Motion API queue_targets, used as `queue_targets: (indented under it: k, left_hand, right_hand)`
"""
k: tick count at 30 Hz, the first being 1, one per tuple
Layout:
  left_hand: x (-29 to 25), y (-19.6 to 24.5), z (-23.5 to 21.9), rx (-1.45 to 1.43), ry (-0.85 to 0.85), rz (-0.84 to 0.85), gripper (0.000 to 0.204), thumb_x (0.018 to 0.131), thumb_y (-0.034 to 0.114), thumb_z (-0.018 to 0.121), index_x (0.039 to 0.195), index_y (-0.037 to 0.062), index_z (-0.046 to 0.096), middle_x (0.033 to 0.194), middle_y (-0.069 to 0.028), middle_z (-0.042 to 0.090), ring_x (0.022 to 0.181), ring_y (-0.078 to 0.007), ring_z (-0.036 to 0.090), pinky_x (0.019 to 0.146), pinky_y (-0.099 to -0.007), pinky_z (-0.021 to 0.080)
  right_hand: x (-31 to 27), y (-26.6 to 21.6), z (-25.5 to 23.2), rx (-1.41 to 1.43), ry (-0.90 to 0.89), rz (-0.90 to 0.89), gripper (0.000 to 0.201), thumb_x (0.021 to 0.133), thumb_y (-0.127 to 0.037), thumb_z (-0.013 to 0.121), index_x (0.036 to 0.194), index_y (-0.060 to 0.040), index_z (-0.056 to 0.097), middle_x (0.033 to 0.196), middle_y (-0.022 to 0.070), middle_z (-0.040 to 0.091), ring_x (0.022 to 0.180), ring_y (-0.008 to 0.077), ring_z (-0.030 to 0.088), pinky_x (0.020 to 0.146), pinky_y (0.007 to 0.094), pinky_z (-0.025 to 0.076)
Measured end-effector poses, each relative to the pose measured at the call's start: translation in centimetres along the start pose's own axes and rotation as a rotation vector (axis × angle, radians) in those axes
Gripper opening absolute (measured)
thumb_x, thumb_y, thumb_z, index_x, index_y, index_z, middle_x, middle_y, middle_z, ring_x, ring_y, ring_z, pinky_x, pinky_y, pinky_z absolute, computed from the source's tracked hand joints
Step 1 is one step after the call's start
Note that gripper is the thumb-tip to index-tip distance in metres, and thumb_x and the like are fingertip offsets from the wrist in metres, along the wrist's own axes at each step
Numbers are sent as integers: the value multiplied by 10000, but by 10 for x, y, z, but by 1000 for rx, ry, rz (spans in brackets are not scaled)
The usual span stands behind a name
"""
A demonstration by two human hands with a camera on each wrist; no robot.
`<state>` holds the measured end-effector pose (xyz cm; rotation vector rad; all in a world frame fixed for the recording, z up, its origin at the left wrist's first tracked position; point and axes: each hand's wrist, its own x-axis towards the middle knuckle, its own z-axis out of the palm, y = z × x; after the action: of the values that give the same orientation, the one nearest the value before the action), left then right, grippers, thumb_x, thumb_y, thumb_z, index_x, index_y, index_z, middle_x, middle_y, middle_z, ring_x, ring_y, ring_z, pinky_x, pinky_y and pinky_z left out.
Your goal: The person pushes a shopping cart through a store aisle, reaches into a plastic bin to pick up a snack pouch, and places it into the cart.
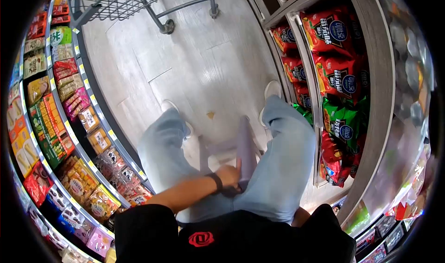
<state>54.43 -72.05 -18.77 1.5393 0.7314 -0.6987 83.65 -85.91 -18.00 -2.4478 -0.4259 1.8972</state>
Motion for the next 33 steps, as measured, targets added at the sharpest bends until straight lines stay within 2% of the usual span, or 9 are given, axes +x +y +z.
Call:
queue_targets:
  k: [11, 15, 18, 21, 23, 24, 25, 29, 33]
  left_hand:
    - [50, 47, 39, 72, -224, -51, 1300, 749, 510, 788, 1586, -38, -41, 1121, -265, 706, 1036, -396, 685, 903, -475, 543]
    - [32, 39, 15, 140, -223, 0, 1039, 759, 628, 753, 1550, 68, 377, 1211, -189, 707, 1160, -355, 642, 931, -443, 537]
    - [-40, 14, -45, -572, 170, -158, 885, 827, 733, 645, 1439, 98, 560, 1483, -146, 536, 1208, -317, 617, 950, -429, 527]
    - [-72, -127, -136, -285, 786, 100, 318, 969, 291, 601, 1150, 42, 681, 1233, -194, 652, 1110, -343, 611, 951, -416, 517]
    - [-98, -307, -195, 443, 1418, -318, 292, 942, 172, 591, 1153, -16, 664, 1179, -218, 666, 1133, -390, 607, 995, -447, 487]
    - [-144, -331, -213, -357, 1781, -331, 380, 926, 164, 596, 1242, -46, 608, 1219, -249, 646, 1178, -397, 596, 1025, -450, 476]
    - [-208, -274, -228, -292, 1908, -710, 447, 904, 164, 614, 1301, -34, 563, 1238, -269, 629, 1153, -410, 603, 1018, -471, 472]
    - [-311, -187, -313, 398, 2269, -491, 496, 819, 71, 636, 1300, -5, 541, 1266, -217, 580, 1216, -406, 529, 1061, -482, 419]
    - [-294, -120, -418, 571, 2175, -335, 600, 851, 271, 665, 1388, 47, 516, 1455, -203, 508, 1350, -385, 467, 1161, -536, 307]
  right_hand:
    - [33, 83, -15, 18, 27, -153, 391, 988, -297, 507, 1195, -5, 665, 1128, 157, 712, 952, 306, 690, 829, 420, 558]
    - [40, 92, -34, 14, 18, -245, 387, 988, -293, 505, 1190, -5, 668, 1126, 157, 713, 950, 308, 691, 829, 421, 557]
    - [46, 83, -41, 30, 20, -289, 384, 988, -290, 504, 1186, -5, 670, 1125, 157, 714, 949, 309, 692, 829, 422, 557]
    - [48, 77, -42, 47, 12, -299, 382, 988, -287, 503, 1181, -4, 672, 1124, 157, 715, 947, 310, 692, 829, 423, 556]
    - [49, 68, -38, 50, 5, -294, 380, 988, -285, 502, 1178, -4, 673, 1123, 157, 715, 946, 311, 693, 829, 424, 556]
    - [52, 65, -38, 50, 0, -288, 379, 988, -284, 502, 1177, -4, 674, 1122, 157, 715, 946, 311, 693, 829, 424, 556]
    - [55, 63, -37, 52, -3, -275, 378, 988, -283, 502, 1176, -4, 675, 1122, 157, 716, 946, 311, 693, 829, 424, 556]
    - [56, 53, -35, 50, -1, -205, 375, 988, -279, 500, 1170, -4, 677, 1120, 157, 717, 944, 313, 694, 829, 425, 555]
    - [49, 56, -39, 38, 10, -160, 372, 988, -276, 498, 1164, -3, 680, 1118, 157, 717, 942, 314, 695, 829, 426, 554]
